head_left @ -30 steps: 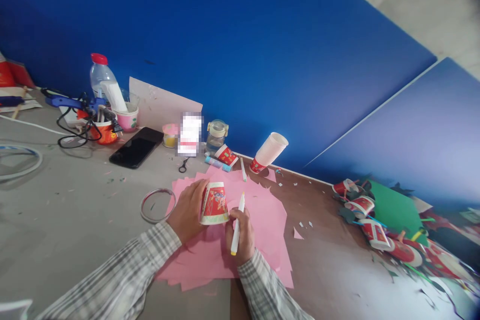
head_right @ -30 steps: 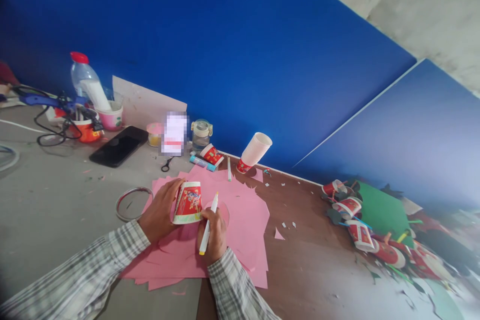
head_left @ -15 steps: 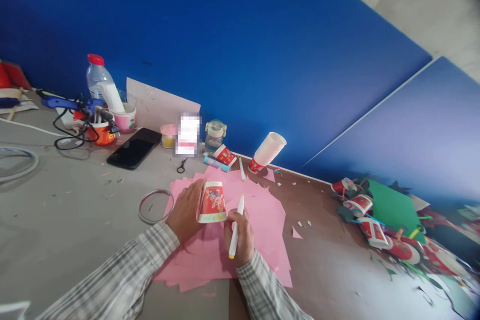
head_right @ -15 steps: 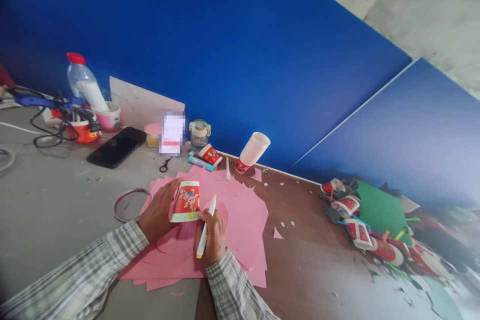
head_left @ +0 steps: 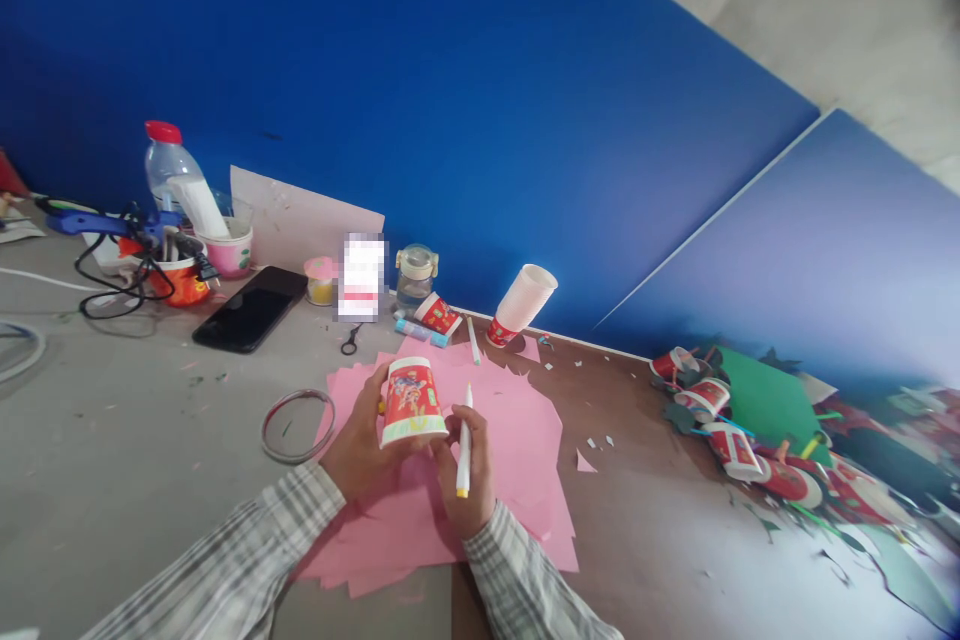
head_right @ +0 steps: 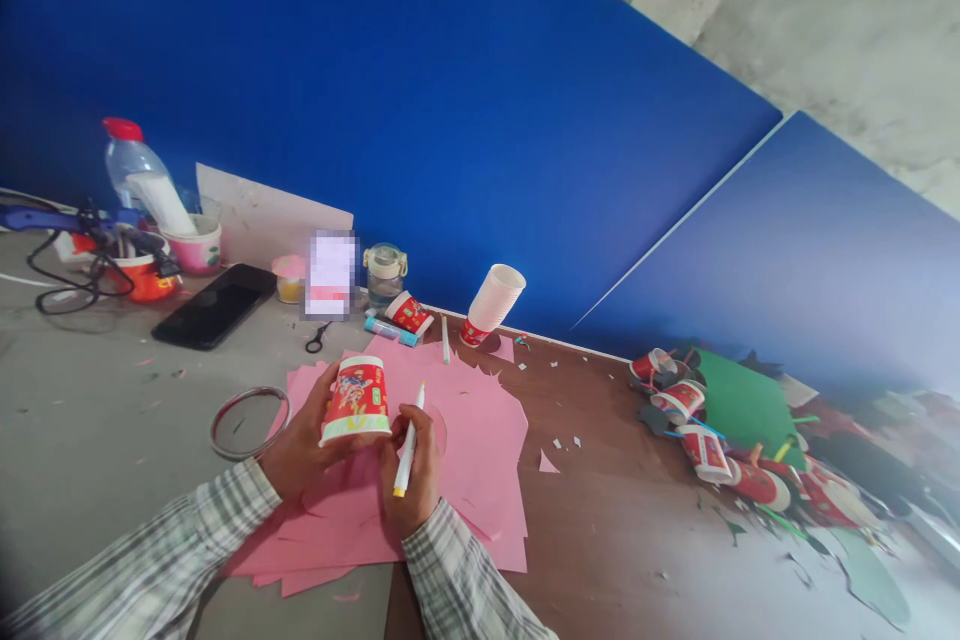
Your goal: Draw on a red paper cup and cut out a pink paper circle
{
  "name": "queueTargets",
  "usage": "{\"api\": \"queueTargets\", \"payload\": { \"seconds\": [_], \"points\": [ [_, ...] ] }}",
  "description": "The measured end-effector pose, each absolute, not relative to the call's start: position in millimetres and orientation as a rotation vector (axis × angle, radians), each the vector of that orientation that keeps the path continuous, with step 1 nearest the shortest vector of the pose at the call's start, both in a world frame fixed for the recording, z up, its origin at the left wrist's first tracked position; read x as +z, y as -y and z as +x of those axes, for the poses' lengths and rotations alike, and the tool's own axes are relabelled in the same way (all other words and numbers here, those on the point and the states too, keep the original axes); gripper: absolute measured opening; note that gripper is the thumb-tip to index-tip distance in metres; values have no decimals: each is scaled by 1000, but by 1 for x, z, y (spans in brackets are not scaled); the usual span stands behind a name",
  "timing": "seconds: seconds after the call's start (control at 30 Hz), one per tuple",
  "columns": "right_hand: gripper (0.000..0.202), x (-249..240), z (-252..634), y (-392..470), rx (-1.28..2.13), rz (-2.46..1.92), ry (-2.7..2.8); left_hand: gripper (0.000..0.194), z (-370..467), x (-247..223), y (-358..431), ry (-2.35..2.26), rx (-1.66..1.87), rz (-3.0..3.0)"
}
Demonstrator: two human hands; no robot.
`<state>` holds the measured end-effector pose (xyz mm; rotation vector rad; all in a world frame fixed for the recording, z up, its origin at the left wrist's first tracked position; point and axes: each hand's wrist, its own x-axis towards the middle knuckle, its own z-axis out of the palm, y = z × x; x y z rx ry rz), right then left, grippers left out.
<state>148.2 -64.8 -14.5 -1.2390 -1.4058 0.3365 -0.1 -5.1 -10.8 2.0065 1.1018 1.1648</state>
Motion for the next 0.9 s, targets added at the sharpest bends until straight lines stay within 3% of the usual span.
{"api": "queueTargets", "payload": {
  "seconds": [0.2, 0.37, 0.53, 0.77, 0.9],
  "points": [
    [37, -16, 158, 64, 6, -1269, 1519, 108, 1, -16, 8, -999, 1129, 1920],
    [41, -21, 166, 61, -179, -1148, 1713, 100, 5, -11, 10, -1097, 1212, 2109],
    [42, -21, 162, 61, -155, -1160, 1700, 83, 7, -11, 7, -1174, 1307, 2079],
    [43, -13, 157, 60, 109, -1261, 1548, 88, 5, -13, 7, -1132, 1277, 1924],
    [42, -17, 162, 59, 2, -1233, 1635, 101, 4, -10, 8, -1096, 1211, 1997]
  ]
}}
